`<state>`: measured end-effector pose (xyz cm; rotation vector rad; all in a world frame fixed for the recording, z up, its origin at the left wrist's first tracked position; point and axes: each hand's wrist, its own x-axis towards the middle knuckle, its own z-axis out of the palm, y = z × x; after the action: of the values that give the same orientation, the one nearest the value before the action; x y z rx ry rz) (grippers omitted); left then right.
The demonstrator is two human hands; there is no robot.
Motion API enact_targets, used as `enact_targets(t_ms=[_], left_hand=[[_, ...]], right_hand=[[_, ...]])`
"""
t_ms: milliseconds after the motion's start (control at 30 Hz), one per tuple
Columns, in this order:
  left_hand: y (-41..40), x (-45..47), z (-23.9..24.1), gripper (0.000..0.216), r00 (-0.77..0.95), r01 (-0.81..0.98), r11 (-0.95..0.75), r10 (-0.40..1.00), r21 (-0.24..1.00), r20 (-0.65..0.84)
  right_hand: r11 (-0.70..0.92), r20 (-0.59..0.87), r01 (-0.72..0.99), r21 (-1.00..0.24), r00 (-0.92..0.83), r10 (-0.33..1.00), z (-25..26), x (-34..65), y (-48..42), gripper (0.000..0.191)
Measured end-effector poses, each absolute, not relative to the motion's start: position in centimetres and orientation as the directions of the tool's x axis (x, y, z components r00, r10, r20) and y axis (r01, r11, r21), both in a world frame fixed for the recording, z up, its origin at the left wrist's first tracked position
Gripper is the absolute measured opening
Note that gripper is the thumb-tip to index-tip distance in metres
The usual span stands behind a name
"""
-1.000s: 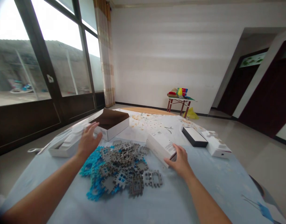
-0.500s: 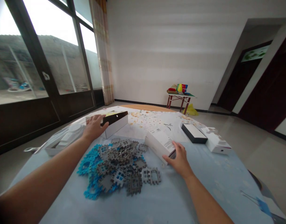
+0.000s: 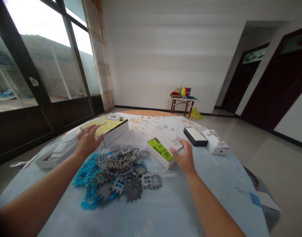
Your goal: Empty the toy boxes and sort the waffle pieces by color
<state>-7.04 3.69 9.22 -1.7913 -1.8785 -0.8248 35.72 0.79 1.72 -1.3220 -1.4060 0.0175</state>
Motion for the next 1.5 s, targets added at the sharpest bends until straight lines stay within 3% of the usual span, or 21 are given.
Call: enact_targets(t_ms=[100,233,367,500,600,667,767,867,1067,1233,1500], left_hand=[[2.3,-4.1,9.7,0.050,-0.038,0.982,-0.102,0.719,0.158,0.694],[-0.2,-0.4,9.5,0.042,0.111,0.939,-0.298,0.733,0.169,0.671],[-1.7,0.0,8.4,0.036,0.124,0.903,-0.356,0.753,0.241,0.647],[-1.8,-3.4,6.6,0.036,-0.037,0.882,-0.243,0.819,0.404,0.573],[-2.0,-6.0,5.3,0.040,-0.173,0.856,-0.115,0.855,0.504,0.489],[-2.5,-6.6,4.8,0.043,-0.163,0.852,-0.095,0.887,0.515,0.433],[-3.7,-5.6,5.0,0.050,0.055,0.870,-0.203,0.946,0.449,0.321],[-5.1,-3.3,5.6,0.058,0.277,0.880,-0.327,0.942,0.345,0.188],[-5.8,0.5,4.9,0.077,0.373,0.908,-0.374,0.927,0.189,0.041],[-5.4,2.9,3.9,0.079,0.460,0.870,-0.453,0.888,0.194,0.010],[-6.3,-0.2,4.8,0.098,0.486,0.856,-0.448,0.867,0.258,-0.108]], right_hand=[[0.314,0.687,0.670,-0.672,0.406,0.603,2.9,37.6,1.2,0.067],[0.154,0.701,0.773,-0.615,0.446,0.557,1.9,40.2,1.7,0.069],[-0.045,0.573,0.809,-0.587,0.454,0.682,-0.9,41.6,1.8,0.069],[-0.137,0.482,0.836,-0.531,0.431,0.763,-1.7,41.2,1.5,0.072],[-0.041,0.589,0.876,-0.481,0.357,0.725,-0.6,40.0,1.4,0.072],[0.096,0.594,0.893,-0.439,0.208,0.777,0.3,38.8,1.2,0.070],[0.174,0.456,0.910,-0.377,0.019,0.890,1.1,36.9,0.6,0.075],[0.125,0.339,0.950,-0.286,-0.022,0.940,1.3,35.4,-0.2,0.087],[0.062,0.264,0.985,-0.162,-0.017,0.964,1.2,34.3,-1.0,0.086],[0.096,0.314,0.973,-0.210,-0.026,0.949,1.2,34.2,-1.0,0.087],[0.340,0.433,0.842,-0.420,-0.144,0.890,2.2,34.8,-1.0,0.101]])
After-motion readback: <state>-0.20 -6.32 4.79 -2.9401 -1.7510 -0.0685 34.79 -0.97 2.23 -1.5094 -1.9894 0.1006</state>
